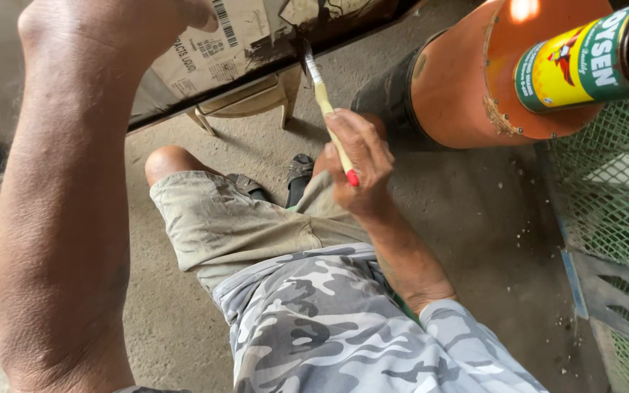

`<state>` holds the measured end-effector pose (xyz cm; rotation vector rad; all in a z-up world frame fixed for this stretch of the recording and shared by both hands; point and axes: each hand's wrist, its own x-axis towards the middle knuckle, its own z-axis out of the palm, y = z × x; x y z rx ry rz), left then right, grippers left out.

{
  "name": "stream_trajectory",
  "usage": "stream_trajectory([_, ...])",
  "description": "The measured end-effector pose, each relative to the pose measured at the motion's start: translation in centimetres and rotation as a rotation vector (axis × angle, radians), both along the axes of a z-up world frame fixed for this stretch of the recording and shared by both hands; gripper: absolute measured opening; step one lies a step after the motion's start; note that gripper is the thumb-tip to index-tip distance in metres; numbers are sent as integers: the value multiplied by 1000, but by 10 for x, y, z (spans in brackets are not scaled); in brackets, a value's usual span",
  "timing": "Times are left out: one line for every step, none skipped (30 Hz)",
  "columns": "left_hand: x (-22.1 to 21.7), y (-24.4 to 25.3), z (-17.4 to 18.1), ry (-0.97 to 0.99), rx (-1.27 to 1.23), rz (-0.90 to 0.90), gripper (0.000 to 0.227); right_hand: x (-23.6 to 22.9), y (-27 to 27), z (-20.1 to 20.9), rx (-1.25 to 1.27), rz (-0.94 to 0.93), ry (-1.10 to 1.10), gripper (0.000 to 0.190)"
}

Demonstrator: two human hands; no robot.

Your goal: The person paints a metal frame using a brush and dark paint from a can. They repeatedly dip the brush into the paint can and apply paint to various sections of the frame, including vertical bars and horizontal supports.

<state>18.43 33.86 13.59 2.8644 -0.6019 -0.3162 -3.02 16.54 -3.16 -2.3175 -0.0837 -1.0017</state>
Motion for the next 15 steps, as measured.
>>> stream_trajectory([0,1,-1,-14,-16,-11,43,4,7,-3,35,15,-7,29])
stream_trajectory([1,2,-2,-28,-31,-23,42,8,15,-6,71,31,-15,30])
stream_trajectory([2,2,-3,-39,-42,-45,40,10,25,-9,62,84,-11,30])
stream_trajectory([2,2,-4,-33,-36,-50,39,12,36,-13,53,138,-6,29])
stream_trajectory([3,2,-5,-30,-36,-54,38,14,43,-16,39,193,-5,29])
stream_trajectory([3,1,-6,-27,-35,-58,36,16,50,-18,63,241,-12,29])
stream_trajectory([4,1,-4,-26,-41,-62,38,20,55,-19,84,292,-23,29])
stream_trajectory([6,1,-3,-24,-46,-66,40,24,59,-20,106,342,-34,29])
stream_trajectory([6,1,-3,-14,-52,-72,42,25,60,-20,90,383,-16,29])
stream_trajectory([5,1,-3,-9,-42,-64,43,26,60,-20,74,424,3,29])
stream_trajectory([5,0,-3,-6,-33,-59,43,27,56,-19,57,463,22,29])
stream_trajectory([4,0,-4,-2,-25,-53,43,27,50,-18,56,415,-5,27])
stream_trajectory([4,0,-4,-7,-31,-63,41,27,43,-16,55,369,-32,26])
stream_trajectory([4,0,-4,-13,-38,-73,40,27,34,-14,54,324,-58,24])
stream_trajectory([4,0,-5,-19,-45,-80,38,26,23,-12,80,265,-40,22])
